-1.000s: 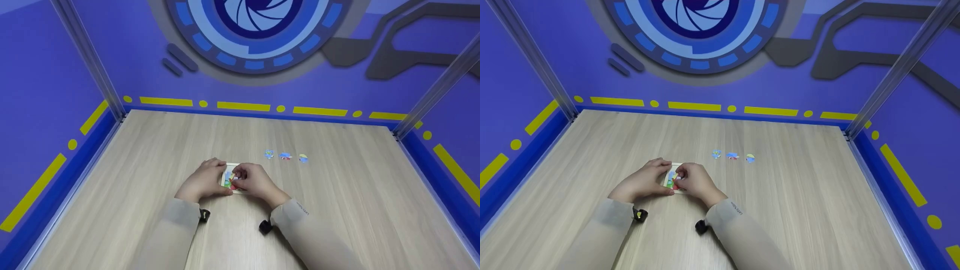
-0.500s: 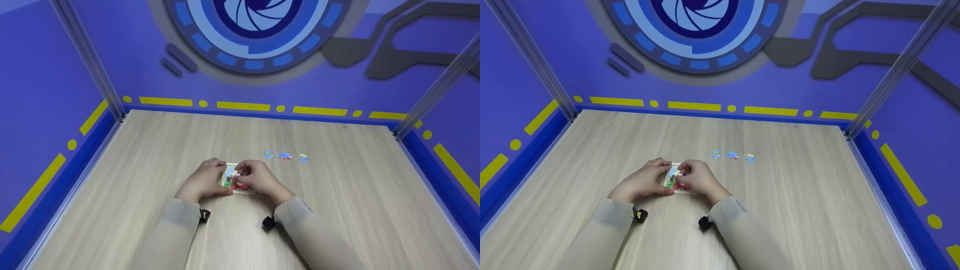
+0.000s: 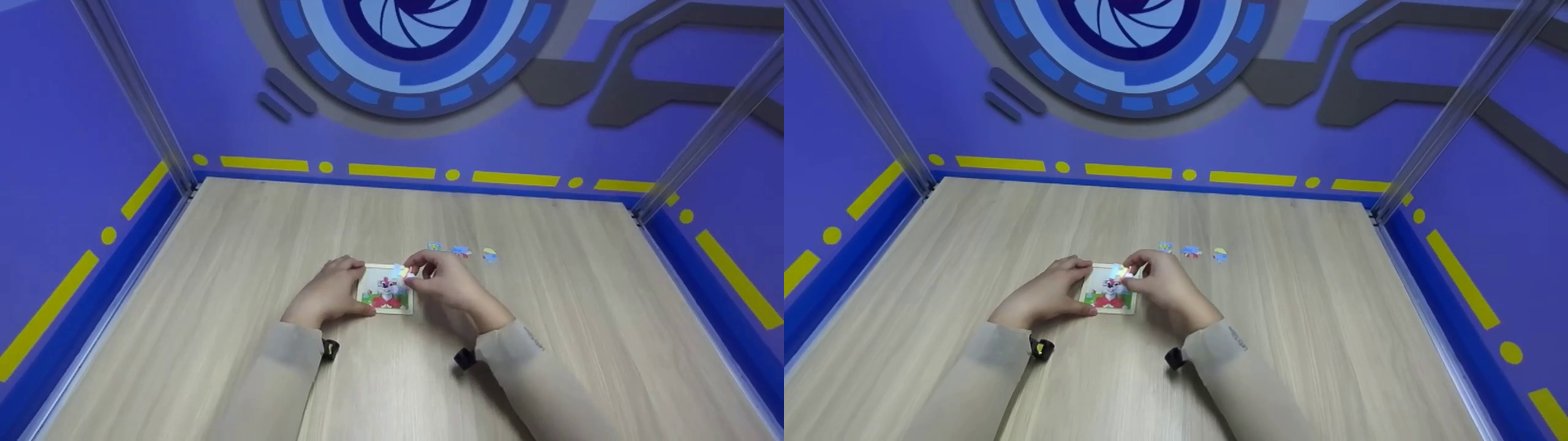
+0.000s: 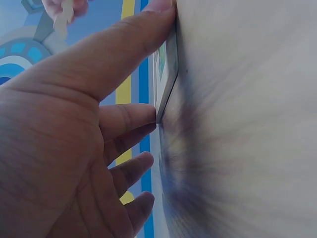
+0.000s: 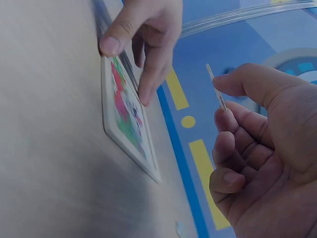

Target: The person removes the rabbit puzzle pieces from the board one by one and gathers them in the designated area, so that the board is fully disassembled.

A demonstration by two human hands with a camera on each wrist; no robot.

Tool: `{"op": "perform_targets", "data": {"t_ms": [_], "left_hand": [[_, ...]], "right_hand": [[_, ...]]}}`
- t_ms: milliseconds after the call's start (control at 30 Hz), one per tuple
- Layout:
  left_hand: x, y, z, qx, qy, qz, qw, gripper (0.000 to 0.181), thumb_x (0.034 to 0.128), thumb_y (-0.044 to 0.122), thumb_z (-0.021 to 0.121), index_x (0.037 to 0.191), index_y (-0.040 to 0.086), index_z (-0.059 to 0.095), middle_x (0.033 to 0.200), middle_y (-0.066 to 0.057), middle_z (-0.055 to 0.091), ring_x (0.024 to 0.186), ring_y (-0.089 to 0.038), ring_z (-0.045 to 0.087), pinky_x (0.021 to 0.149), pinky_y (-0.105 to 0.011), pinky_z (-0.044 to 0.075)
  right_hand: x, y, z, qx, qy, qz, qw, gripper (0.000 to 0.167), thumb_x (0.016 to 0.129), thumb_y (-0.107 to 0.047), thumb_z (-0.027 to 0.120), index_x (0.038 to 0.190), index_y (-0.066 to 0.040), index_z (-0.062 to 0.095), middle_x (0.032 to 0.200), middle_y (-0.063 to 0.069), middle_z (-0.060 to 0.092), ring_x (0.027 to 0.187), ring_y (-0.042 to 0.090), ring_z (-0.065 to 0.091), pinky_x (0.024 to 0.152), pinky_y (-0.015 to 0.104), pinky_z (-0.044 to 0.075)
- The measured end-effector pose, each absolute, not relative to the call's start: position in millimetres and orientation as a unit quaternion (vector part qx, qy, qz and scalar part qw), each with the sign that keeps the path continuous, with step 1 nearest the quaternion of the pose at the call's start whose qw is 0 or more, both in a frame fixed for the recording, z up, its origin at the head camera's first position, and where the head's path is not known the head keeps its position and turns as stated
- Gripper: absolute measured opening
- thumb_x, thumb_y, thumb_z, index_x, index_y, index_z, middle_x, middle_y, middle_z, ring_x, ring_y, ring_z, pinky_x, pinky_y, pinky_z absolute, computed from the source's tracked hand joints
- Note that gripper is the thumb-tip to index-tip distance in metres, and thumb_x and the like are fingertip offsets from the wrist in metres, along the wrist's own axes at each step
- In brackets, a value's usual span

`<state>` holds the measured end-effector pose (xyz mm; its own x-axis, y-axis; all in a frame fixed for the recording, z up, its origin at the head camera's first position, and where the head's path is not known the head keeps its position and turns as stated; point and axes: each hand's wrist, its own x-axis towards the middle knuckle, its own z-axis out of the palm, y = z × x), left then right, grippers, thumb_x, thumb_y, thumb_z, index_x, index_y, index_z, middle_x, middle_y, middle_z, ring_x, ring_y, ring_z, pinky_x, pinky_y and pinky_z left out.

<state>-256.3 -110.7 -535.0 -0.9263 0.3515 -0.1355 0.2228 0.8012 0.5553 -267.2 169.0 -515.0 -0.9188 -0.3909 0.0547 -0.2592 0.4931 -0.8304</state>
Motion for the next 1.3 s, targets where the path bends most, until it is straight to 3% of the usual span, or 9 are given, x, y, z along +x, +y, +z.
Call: {"op": "perform_targets", "data": {"t_ms": [467, 733, 967, 1300], "left_hand": [[-260, -107, -535, 0.159, 0.945, 0.261, 0.115, 0.099, 0.0868, 0.042, 0.100, 0.166, 0.002, 0.056, 0.177, -0.010, 0.050, 0.173, -0.036, 0.033, 0.145, -0.053, 0.028], [-258, -108, -536, 0.156, 0.945, 0.263, 0.118, 0.099, 0.0867, 0.041, 0.100, 0.166, 0.001, 0.055, 0.178, -0.010, 0.049, 0.173, -0.037, 0.032, 0.145, -0.054, 0.028], [-257, -111, -536, 0.153, 0.945, 0.264, 0.118, 0.100, 0.0869, 0.043, 0.100, 0.167, 0.002, 0.054, 0.180, -0.010, 0.047, 0.175, -0.037, 0.029, 0.146, -0.055, 0.025], [-257, -110, -538, 0.157, 0.943, 0.273, 0.113, 0.099, 0.0859, 0.041, 0.101, 0.166, 0.003, 0.056, 0.177, -0.009, 0.050, 0.173, -0.036, 0.033, 0.145, -0.052, 0.027]], "right_hand": [[-272, 218, -513, -0.179, 0.885, -0.428, 0.035, 0.022, 0.098, -0.015, 0.085, 0.120, -0.014, 0.084, 0.107, 0.002, 0.077, 0.094, 0.018, 0.061, 0.075, 0.023, 0.051], [-283, 235, -523, -0.161, 0.895, -0.412, 0.056, 0.022, 0.099, -0.017, 0.085, 0.121, -0.017, 0.085, 0.112, 0.002, 0.078, 0.098, 0.020, 0.061, 0.077, 0.026, 0.051], [-293, 242, -532, -0.168, 0.901, -0.392, 0.082, 0.023, 0.098, -0.014, 0.085, 0.121, -0.009, 0.084, 0.106, 0.006, 0.077, 0.090, 0.018, 0.061, 0.073, 0.024, 0.052], [-295, 241, -543, -0.174, 0.911, -0.365, 0.081, 0.023, 0.099, -0.011, 0.083, 0.122, -0.007, 0.085, 0.107, 0.008, 0.079, 0.096, 0.018, 0.066, 0.086, 0.029, 0.057]]}}
